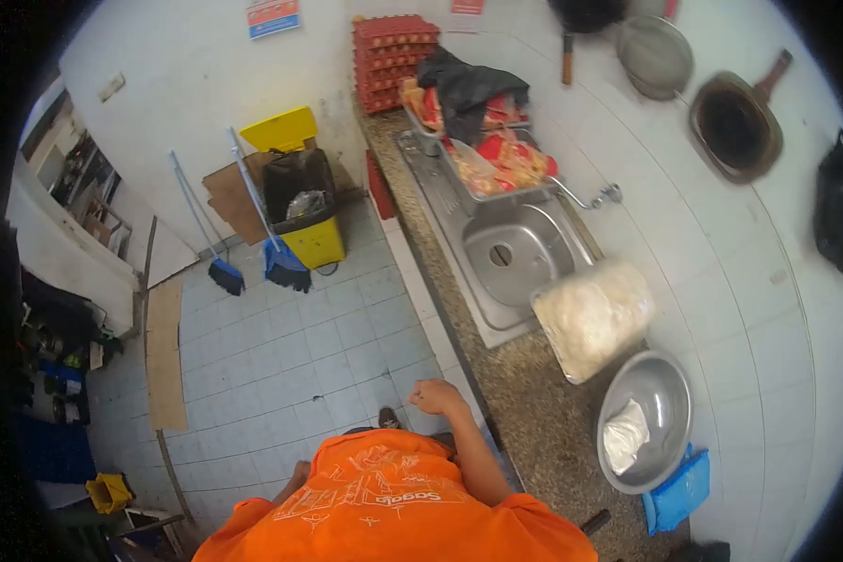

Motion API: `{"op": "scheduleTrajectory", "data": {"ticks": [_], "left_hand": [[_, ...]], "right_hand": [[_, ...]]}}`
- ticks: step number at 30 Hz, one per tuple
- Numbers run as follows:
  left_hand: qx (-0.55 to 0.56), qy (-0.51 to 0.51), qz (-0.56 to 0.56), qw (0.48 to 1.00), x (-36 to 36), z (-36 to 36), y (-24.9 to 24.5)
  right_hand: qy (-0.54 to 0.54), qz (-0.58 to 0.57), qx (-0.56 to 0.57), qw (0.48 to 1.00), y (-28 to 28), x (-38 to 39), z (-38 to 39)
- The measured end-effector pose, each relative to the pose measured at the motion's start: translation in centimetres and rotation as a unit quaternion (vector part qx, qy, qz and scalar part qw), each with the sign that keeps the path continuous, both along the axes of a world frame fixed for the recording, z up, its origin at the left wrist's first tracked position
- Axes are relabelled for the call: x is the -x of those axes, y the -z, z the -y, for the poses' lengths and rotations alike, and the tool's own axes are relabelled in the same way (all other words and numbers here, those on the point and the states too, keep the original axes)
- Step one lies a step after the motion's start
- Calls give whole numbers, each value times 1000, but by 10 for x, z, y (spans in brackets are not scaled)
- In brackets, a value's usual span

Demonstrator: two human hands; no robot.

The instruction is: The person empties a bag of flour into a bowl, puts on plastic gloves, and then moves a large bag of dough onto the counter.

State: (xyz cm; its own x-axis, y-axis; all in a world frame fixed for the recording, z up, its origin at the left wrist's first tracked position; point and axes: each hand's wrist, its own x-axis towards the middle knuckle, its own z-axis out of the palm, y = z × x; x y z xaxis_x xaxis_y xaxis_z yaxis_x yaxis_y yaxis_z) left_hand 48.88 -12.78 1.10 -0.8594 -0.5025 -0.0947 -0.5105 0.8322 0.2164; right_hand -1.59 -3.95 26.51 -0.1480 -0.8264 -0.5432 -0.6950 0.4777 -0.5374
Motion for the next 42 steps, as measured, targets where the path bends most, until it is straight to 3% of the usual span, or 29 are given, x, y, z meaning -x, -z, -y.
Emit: {"op": "scheduleTrajectory", "data": {"ticks": [1, 2, 4, 6, 8, 10, 14, 17, 19, 21, 23, 25, 26, 28, 29, 30, 32, 35, 36, 37, 38, 40, 41, 42], "left_hand": [[-270, -194, 66, 941, 15, 30, 10], [-413, -425, 117, 797, 34, 63, 41], [-450, -433, 59, 779, 84, 107, 13], [-364, -389, 15, 846, 124, 146, 2], [-308, -398, -79, 861, 168, 171, -73], [-396, -399, -128, 817, 181, 205, -83], [-411, -433, -84, 798, 168, 249, -94], [-355, -491, -30, 795, 111, 254, -59], [-407, -552, 100, 721, 69, 264, -57], [-387, -600, 98, 693, 29, 268, -45], [-370, -648, 99, 659, 1, 267, -35], [-334, -763, -103, 543, -9, 271, -30], [-340, -779, -139, 508, -9, 279, -33], [-351, -795, -175, 462, 1, 291, -37], [-356, -800, -214, 433, -1, 301, -37], [-352, -780, -197, 478, -5, 302, -24], [-356, -736, -160, 553, -16, 309, -6], [-407, -695, -79, 588, -51, 331, 1], [-417, -687, -60, 592, -68, 343, -3], [-417, -685, -42, 596, -88, 362, -10], [-416, -682, -26, 601, -110, 381, -14], [-413, -684, 6, 601, -157, 434, -33], [-414, -686, 20, 598, -185, 462, -36], [-416, -690, 34, 591, -211, 495, -37]], "right_hand": [[-13, -24, -27, 999, 10, -2, 16], [-18, -24, -25, 999, 10, -3, 33], [-28, -52, -44, 997, 7, -1, 67], [-42, -47, -57, 996, 4, 3, 102], [-72, -43, -72, 994, 16, 11, 136], [-109, -68, -39, 991, 60, 24, 170], [-158, -76, -115, 978, 72, 33, 262], [-168, -86, -135, 973, 113, 39, 343], [-220, -63, -89, 969, 115, 39, 395], [-223, 10, -18, 975, 126, 24, 468], [-287, 12, -26, 957, 124, -5, 549], [-319, 47, 6, 947, 146, -30, 619], [-310, 88, 43, 946, 173, -42, 650], [-228, 131, -64, 963, 184, -79, 713], [-249, 91, -14, 964, 197, -98, 742], [-267, 50, 36, 962, 216, -111, 763], [-262, 53, 21, 963, 253, -135, 802], [-237, 38, -62, 969, 239, -184, 853], [-218, 53, -57, 973, 297, -184, 856], [-297, 109, -130, 940, 361, -188, 868], [-366, 84, -116, 919, 411, -169, 872], [-494, 35, -71, 866, 335, -199, 883], [-71, 126, -269, 952, 278, -234, 885], [-309, 45, -168, 935, 269, -243, 895]]}}
